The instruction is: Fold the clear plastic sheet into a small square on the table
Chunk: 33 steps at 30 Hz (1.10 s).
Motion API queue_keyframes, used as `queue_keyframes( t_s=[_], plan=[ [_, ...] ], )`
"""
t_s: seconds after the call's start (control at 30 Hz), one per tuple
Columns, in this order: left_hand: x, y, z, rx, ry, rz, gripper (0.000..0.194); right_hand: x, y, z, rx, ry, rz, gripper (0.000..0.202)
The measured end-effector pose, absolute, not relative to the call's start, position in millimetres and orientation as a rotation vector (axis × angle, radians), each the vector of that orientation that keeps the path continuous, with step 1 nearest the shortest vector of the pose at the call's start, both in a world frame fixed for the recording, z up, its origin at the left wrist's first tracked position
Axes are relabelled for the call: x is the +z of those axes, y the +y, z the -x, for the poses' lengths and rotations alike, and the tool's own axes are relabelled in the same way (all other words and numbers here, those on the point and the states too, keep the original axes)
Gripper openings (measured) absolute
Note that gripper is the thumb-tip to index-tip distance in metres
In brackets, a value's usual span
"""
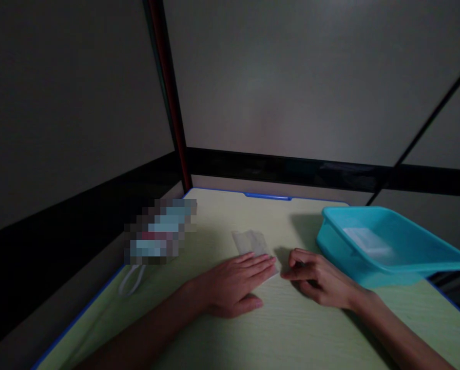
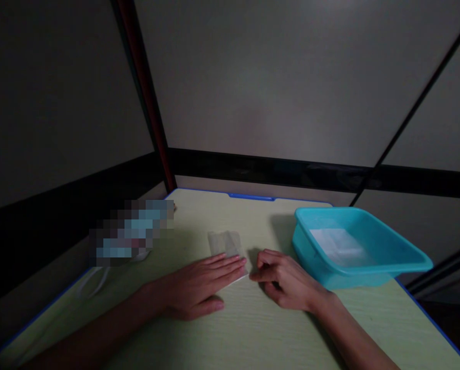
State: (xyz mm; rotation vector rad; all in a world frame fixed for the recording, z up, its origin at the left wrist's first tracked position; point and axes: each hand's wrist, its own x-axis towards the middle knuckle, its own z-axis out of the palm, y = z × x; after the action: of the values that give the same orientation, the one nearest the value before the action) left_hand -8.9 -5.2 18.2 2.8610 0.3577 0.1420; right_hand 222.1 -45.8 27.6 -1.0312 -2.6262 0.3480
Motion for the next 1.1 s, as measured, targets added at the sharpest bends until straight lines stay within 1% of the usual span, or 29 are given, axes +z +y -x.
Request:
queue_keyframes(
  t_s=[0.5, 0.77, 1.1],
  plan=[
    [20.4, -6.3, 7.9, 0.171, 0.347, -2.848, 0.062, 26.4, -43.3, -222.5, 0.362, -2.625, 1.038, 0.033],
    [20.4, -6.4, 7.0, 0.208, 0.33, -2.843, 0.061, 27.6, -42.7, -220.3, 0.322, -2.631, 1.032, 0.03],
    [20.2, -5.2, 6.7, 0.147, 0.321, -2.882, 0.063, 26.5, -42.9, -222.7, 0.317, -2.601, 1.051, 0.028]
  ],
)
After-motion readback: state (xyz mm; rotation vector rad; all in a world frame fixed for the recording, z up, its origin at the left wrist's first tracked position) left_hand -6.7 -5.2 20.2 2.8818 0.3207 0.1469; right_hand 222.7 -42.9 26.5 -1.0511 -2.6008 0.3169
